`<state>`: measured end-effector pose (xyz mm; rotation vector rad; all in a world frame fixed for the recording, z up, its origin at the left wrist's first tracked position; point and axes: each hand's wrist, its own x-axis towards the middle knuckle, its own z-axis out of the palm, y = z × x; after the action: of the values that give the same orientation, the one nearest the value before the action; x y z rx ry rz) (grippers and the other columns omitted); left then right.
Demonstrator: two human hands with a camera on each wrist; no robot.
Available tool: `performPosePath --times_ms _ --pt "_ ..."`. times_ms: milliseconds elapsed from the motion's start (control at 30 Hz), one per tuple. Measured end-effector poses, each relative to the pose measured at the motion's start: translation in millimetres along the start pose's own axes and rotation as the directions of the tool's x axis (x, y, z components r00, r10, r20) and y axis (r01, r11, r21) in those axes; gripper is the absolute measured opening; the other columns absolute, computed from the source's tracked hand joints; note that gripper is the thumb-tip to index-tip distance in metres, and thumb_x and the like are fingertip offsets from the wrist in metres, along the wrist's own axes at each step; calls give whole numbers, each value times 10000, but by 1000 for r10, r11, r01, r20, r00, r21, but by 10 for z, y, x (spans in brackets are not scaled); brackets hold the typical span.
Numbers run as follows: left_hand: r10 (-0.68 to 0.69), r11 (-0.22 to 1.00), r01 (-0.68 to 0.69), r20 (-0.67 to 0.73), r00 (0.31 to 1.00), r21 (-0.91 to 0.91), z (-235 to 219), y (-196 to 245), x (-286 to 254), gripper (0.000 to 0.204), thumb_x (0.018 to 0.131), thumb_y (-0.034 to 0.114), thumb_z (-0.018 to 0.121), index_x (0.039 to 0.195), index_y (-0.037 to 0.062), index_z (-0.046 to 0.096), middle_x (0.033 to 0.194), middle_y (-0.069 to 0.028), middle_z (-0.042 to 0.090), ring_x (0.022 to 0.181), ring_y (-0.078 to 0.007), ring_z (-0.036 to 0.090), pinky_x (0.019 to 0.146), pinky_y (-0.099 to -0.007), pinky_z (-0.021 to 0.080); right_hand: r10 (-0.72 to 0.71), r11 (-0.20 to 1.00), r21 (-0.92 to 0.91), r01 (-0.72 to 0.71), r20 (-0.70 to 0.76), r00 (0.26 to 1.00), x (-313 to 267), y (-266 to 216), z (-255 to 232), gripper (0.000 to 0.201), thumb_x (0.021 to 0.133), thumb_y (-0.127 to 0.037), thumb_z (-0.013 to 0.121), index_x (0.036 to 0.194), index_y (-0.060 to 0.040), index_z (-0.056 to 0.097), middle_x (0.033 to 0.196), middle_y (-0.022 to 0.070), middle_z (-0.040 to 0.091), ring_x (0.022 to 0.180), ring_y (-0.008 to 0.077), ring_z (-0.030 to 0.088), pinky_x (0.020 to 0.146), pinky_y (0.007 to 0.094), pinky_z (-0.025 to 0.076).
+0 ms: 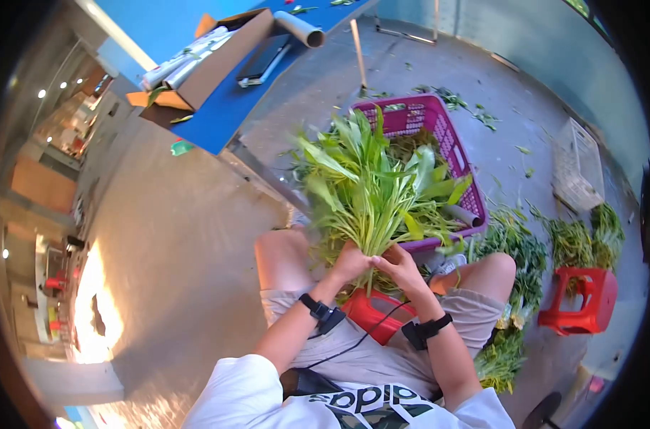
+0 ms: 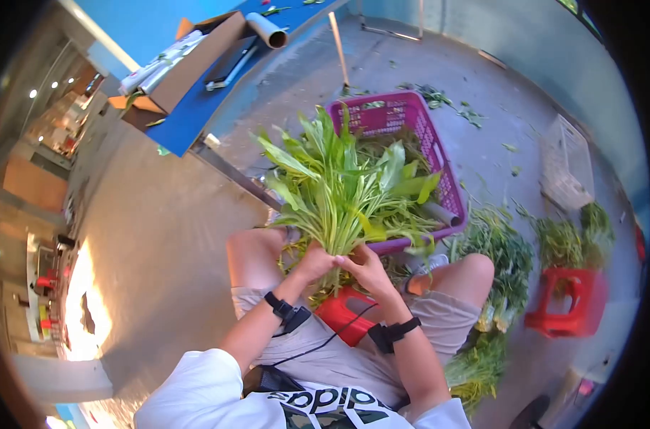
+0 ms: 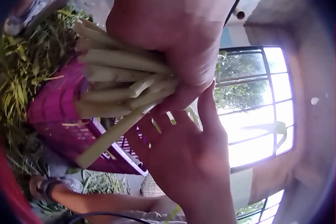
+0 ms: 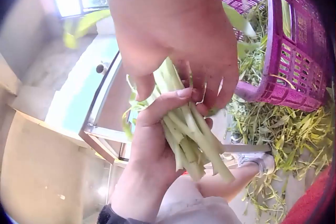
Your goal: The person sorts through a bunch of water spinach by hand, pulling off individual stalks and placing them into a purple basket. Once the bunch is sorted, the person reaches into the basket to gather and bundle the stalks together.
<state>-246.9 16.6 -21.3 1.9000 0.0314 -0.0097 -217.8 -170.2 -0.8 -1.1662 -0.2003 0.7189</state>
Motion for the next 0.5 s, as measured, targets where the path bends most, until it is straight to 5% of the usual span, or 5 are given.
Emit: performPosePath --times_ms 133,167,200,267,500 --pt "-238 968 243 78 968 -63 -179 -59 112 452 747 173 818 1151 3 708 1077 -85 750 961 -178 682 834 -361 555 -43 999 -4 44 98 994 88 19 -82 639 977 -216 733 1498 23 450 1470 148 542 1288 236 573 1069 357 478" --pt "-193 980 191 -29 981 -48 -272 506 96 388 761 167 817 1104 12 722 1029 -70 753 888 -185 684 772 -361 561 -9 986 -164 14 29 1000 30 -48 -144 698 967 -291 746 1499 46 444 1462 170 553 1294 240 574 1048 349 491" --pt "-295 952 286 -85 952 -106 -361 517 139 297 772 140 832 1028 24 737 937 -54 736 784 -170 675 721 -335 551 -7 967 -253 -1 -31 1000 21 -86 -226 673 959 -328 750 1442 75 510 1394 190 611 1266 233 595 1021 340 503" --pt "-296 934 236 -215 931 -268 -451 307 254 201 784 56 803 960 13 715 859 -78 725 741 -182 696 644 -321 565 -25 948 -318 -17 -126 992 -49 -248 -481 547 964 -302 739 1336 78 612 1275 168 690 1181 216 647 1000 341 514" --pt "-413 893 357 -183 892 -273 -775 -239 547 232 780 7 766 992 -20 676 767 -81 698 601 -189 673 561 -312 552 -145 921 -387 -50 -457 878 124 -1200 -1376 387 973 -317 719 1230 -28 711 1090 89 754 983 159 697 862 316 540"
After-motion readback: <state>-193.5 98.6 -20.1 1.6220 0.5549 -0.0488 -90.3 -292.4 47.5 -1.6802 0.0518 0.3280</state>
